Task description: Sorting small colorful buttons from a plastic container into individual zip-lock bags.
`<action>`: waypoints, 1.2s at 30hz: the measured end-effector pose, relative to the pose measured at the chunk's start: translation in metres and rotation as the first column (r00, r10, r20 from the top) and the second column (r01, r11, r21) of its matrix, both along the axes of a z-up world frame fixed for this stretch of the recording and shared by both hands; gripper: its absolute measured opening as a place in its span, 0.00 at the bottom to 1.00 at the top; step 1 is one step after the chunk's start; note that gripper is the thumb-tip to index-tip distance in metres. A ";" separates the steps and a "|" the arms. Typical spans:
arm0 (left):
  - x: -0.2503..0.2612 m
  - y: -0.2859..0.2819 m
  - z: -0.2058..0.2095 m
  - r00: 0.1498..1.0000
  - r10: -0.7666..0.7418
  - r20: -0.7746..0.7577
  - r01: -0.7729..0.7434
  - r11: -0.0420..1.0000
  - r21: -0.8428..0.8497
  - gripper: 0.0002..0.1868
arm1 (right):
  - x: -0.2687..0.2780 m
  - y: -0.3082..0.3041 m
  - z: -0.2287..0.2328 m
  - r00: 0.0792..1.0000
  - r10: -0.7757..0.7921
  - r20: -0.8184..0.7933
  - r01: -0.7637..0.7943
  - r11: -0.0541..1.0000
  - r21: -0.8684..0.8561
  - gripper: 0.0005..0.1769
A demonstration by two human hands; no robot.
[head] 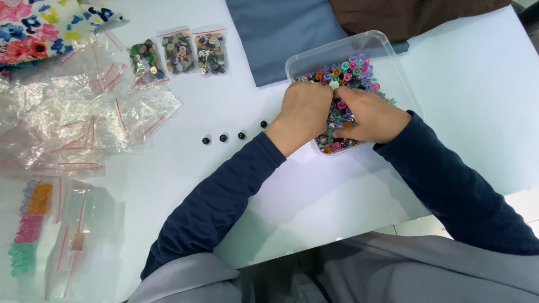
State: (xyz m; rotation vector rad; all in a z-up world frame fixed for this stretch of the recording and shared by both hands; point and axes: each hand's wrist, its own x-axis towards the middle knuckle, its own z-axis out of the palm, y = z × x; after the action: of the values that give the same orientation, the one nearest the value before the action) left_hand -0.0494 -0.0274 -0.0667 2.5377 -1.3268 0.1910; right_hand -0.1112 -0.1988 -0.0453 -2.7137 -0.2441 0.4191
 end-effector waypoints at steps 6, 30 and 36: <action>0.022 -0.005 -0.024 0.989 -0.006 -0.150 -0.003 0.998 -0.060 0.07 | 0.009 -0.017 -0.012 0.989 -0.147 -0.003 0.137 0.913 0.385 0.29; 0.034 0.027 0.038 0.866 -0.227 -0.445 0.042 0.921 -0.387 0.13 | 0.002 0.023 0.063 0.686 -0.254 -0.681 0.727 0.200 0.657 0.31; 0.029 0.030 0.047 0.843 -0.290 -0.454 0.074 0.898 -0.435 0.09 | 0.001 0.022 0.061 0.709 -0.228 -0.667 0.705 0.261 0.659 0.26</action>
State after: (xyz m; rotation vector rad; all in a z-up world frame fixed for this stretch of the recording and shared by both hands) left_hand -0.0199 0.0031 -0.0197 1.9106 -1.1597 -0.2200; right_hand -0.1102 -0.1764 0.0161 -1.3883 0.4320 0.5059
